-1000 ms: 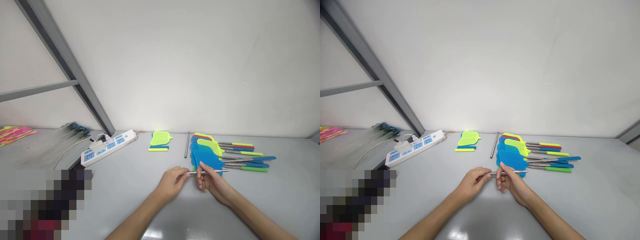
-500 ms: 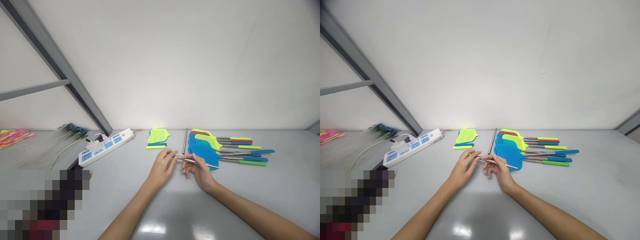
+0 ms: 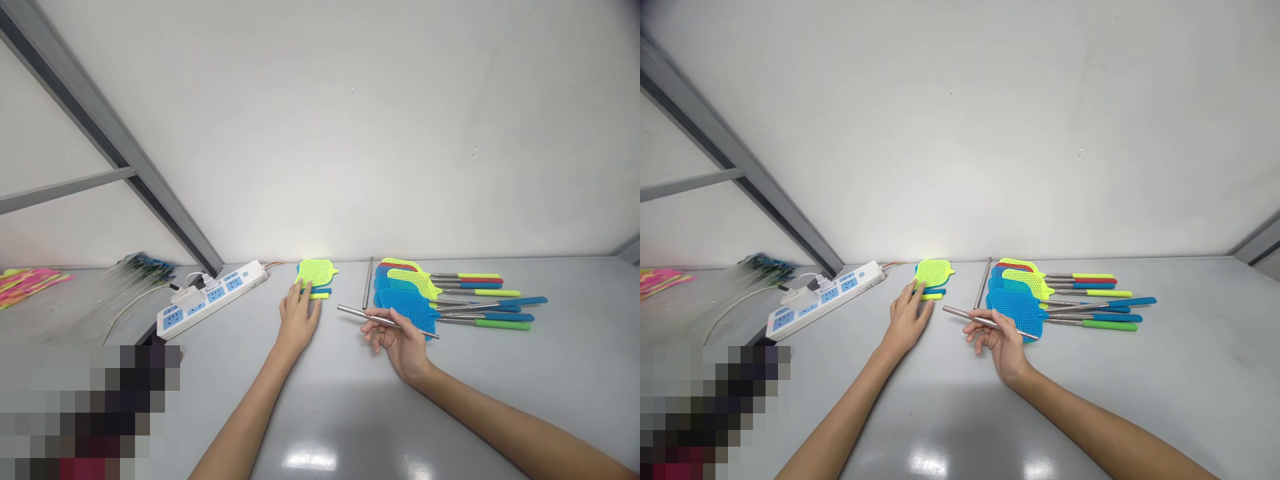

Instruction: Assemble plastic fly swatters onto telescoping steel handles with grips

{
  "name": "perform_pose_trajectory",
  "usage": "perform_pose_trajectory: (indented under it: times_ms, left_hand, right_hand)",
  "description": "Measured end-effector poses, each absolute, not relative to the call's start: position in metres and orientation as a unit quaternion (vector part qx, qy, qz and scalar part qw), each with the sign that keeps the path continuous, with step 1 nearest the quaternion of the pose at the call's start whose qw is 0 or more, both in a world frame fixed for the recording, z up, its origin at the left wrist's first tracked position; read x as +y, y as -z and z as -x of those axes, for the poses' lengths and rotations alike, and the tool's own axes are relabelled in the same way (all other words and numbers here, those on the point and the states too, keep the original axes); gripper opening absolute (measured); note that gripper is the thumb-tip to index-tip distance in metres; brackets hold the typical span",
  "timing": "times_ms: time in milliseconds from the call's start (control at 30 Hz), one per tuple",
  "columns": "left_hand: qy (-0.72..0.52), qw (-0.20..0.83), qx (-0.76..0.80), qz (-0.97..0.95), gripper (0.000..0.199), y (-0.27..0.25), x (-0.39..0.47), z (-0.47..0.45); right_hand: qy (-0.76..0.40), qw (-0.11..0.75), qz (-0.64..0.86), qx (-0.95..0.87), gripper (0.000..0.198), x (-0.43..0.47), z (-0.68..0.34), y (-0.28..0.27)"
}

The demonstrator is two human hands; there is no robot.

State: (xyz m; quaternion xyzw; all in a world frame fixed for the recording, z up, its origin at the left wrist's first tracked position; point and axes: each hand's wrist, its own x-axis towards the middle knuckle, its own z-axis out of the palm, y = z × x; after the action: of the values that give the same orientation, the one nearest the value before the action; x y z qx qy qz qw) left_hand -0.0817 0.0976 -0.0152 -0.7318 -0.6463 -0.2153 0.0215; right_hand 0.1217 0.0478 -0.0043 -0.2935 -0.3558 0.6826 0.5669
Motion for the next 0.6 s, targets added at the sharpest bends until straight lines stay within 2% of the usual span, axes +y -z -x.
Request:
perform_pose_trajectory:
  times_ms: [200, 600]
  left_hand:
    - [0.188, 0.006, -0.661, 0.726, 0.037, 0.016, 0.099, 0.082]
    - [0.187, 0.016, -0.650, 0.736, 0.036, 0.012, 0.109, 0.079]
  right_hand:
    - [-0.698, 0.570, 0.298, -0.315, 0.039, 0.051, -0.123, 0.004]
    - [-0.727, 0.568, 0.283, -0.263, 0.040, 0.052, -0.126, 0.003]
